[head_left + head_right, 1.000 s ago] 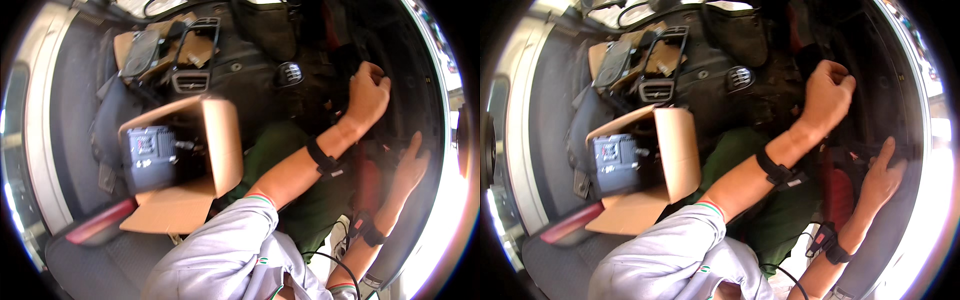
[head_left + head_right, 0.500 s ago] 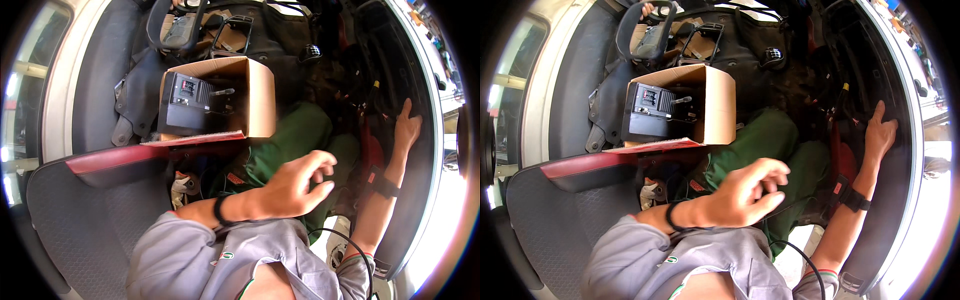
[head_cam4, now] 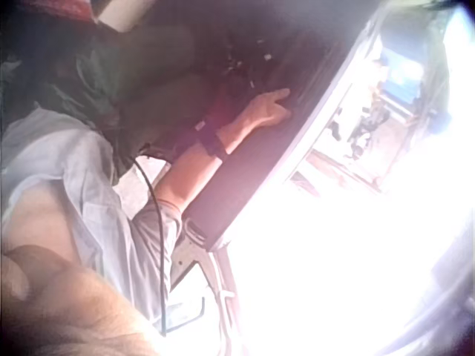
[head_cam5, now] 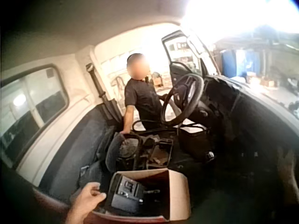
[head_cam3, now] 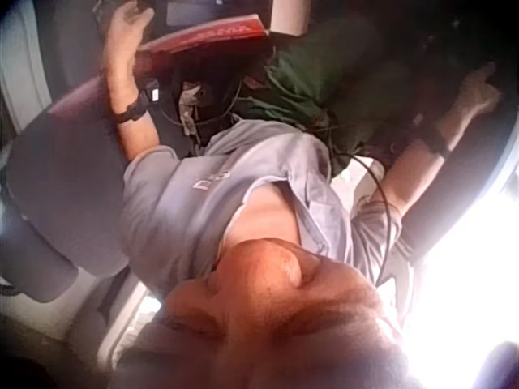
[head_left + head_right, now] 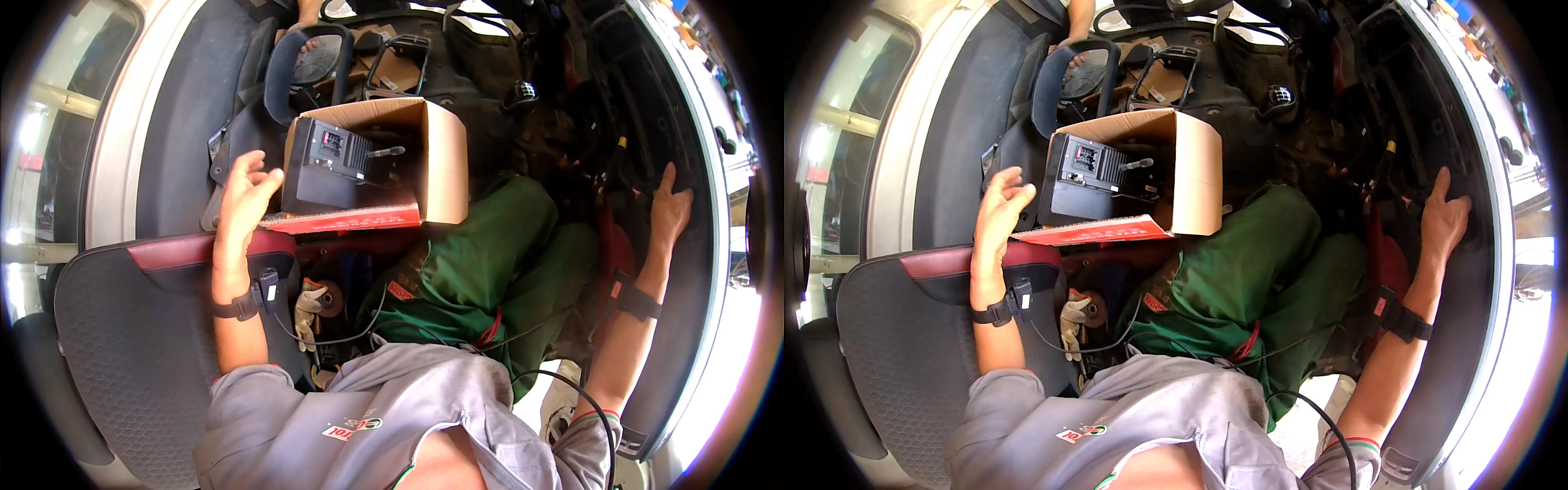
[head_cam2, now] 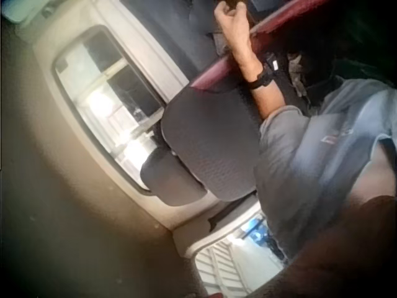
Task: The person removes a dashboard bezel and an electronic component from a box, then manipulates wiring connectors and internal dashboard components by hand inside a vehicle.
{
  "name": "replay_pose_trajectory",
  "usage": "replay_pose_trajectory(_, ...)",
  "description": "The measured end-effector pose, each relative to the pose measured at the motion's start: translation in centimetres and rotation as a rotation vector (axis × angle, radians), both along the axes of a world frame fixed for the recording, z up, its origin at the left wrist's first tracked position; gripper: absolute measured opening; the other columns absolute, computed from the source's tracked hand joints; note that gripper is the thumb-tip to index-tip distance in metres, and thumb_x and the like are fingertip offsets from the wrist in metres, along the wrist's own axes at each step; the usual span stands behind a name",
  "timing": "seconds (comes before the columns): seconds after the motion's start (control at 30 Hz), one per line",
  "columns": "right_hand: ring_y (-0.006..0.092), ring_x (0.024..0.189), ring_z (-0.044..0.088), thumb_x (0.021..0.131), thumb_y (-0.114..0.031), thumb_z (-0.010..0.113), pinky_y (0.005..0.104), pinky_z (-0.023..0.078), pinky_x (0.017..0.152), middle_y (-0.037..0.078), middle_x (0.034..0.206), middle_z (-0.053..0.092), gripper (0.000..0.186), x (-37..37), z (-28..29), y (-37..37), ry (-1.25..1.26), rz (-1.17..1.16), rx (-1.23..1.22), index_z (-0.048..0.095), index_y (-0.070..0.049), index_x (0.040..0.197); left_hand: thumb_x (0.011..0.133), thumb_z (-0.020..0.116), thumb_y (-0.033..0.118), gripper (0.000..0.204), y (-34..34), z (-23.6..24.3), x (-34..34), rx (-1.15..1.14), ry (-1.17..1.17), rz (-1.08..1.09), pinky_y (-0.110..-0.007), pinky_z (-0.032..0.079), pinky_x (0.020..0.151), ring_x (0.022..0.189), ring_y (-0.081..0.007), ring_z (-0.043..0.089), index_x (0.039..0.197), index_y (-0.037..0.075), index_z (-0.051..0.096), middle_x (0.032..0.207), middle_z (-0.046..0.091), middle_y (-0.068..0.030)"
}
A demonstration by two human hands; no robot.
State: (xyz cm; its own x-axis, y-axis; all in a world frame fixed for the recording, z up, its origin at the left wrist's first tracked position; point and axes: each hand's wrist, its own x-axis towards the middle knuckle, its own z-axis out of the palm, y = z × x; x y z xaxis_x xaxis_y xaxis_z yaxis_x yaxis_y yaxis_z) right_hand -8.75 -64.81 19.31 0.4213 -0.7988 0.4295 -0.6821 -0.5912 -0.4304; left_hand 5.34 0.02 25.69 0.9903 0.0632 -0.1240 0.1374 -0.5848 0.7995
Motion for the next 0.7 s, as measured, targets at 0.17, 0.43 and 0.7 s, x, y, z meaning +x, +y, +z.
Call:
replay_pose_trajectory(0.17, 0.0513, 0.106, 0.060, 0.094, -0.061, 0.055, 0.0494, 0.048, 0.092, 0.040, 0.105, 0.063, 0.081, -1.3, 1.2, -0.3, 0.019, -0.053, 0.030, 0.059, 0.019, 0.103, 0.085, 0.077, 0.016, 0.062, -0.8, -1.2, 0.7, -0.087, 0.227, -0.165, -0.036, 0.043, 0.104, 0.120, -0.0228, 0.054, 0.138, 0.000, 0.052, 0.132, 0.056, -0.0175)
replay_pose_trajectory(0.43, 0.0555, 0.096, 0.061, 0.093, -0.050, 0.063, 0.0546, 0.050, 0.084, 0.042, 0.098, 0.061, 0.068, 0.3, 3.7, 4.3, -0.058, -0.011, -0.009, 0.052, 0.016, 0.105, 0.088, 0.068, 0.007, 0.071, 0.3, -3.8, -3.5, -0.011, 0.129, -0.192, -0.036, 0.044, 0.101, 0.134, -0.0269, 0.042, 0.152, 0.005, 0.037, 0.150, 0.042, -0.0183)
replay_pose_trajectory(0.7, 0.0538, 0.091, 0.062, 0.092, -0.049, 0.066, 0.0529, 0.051, 0.080, 0.040, 0.093, 0.062, 0.069, -0.4, 3.3, 4.4, -0.096, -0.032, 0.085, 0.050, 0.017, 0.104, 0.090, 0.066, 0.011, 0.068, -2.2, -2.4, -3.9, -0.046, 0.147, -0.122, -0.041, 0.034, 0.111, 0.140, -0.0333, 0.036, 0.152, 0.004, 0.037, 0.154, 0.036, -0.0234)
